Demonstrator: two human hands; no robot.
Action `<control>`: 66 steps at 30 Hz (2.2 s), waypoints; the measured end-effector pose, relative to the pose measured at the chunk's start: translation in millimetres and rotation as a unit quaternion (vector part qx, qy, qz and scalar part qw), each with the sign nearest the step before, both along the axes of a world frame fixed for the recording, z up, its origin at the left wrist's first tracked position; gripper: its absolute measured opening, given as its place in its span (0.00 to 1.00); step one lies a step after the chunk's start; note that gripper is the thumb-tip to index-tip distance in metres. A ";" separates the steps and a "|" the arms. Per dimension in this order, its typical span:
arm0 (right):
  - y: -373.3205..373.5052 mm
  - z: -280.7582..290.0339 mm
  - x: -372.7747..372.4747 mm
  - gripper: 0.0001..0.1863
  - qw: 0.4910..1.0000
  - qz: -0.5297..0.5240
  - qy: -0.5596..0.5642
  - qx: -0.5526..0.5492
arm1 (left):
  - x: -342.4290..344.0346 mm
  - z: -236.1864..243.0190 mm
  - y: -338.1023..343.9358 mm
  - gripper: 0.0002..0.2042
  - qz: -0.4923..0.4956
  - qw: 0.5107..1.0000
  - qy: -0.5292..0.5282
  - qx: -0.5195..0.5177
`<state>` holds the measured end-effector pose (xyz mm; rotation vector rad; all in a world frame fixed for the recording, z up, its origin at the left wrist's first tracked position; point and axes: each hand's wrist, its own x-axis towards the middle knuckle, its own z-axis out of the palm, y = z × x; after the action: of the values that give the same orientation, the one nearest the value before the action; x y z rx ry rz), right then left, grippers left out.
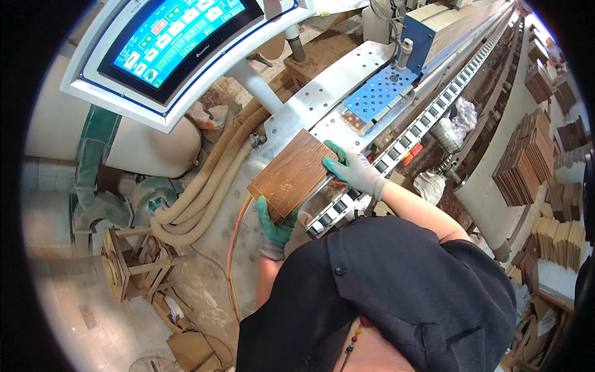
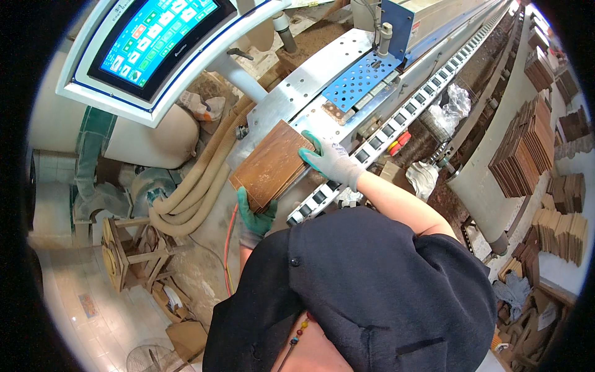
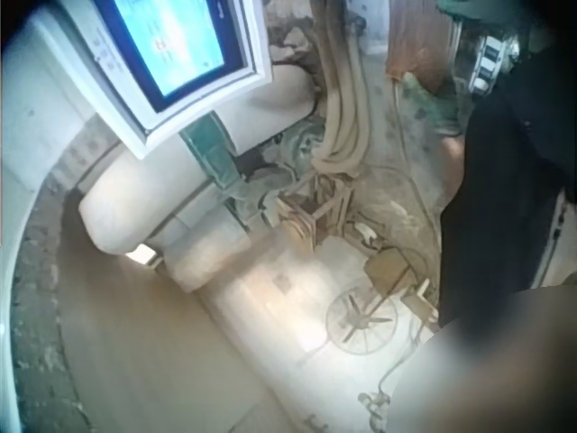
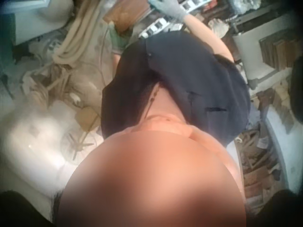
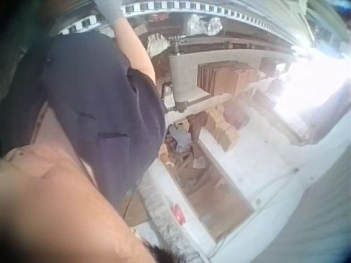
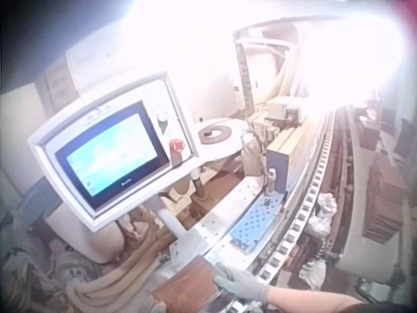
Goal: The person operates a CNC router in a woodworking shop. They repeatedly place rectangular wooden pieces onto the machine's conveyor, align them, and feed them through the cutting head. After each piece is processed, they remove it and place it on a nearby stack.
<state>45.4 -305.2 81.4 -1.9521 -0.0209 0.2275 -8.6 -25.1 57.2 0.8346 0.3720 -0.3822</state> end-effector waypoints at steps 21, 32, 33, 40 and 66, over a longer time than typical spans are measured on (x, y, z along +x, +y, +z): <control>-139.0 -56.2 39.1 0.27 0.918 -0.239 0.009 0.317 | -6.7 -59.0 16.3 0.36 -0.043 0.948 -0.262 0.177; -36.7 -13.5 -14.0 0.25 0.897 0.027 -0.198 -0.394 | -5.2 -22.1 7.6 0.24 0.009 0.999 0.006 0.040; -34.7 -9.9 -11.2 0.24 0.899 0.025 -0.192 -0.392 | -5.4 -18.7 5.8 0.24 0.015 0.999 0.012 0.041; -29.8 -9.4 -4.7 0.19 0.871 0.011 -0.239 -0.430 | -3.8 -8.7 -7.4 0.28 0.028 0.995 -0.010 0.093; -32.8 -4.9 -3.7 0.20 0.888 0.039 -0.203 -0.411 | -12.1 -5.3 -17.0 0.33 0.095 0.980 -0.039 0.170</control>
<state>41.8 -337.9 76.5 -2.8217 -0.3254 -0.1624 -20.7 -42.1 51.9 1.1337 0.4481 -0.1064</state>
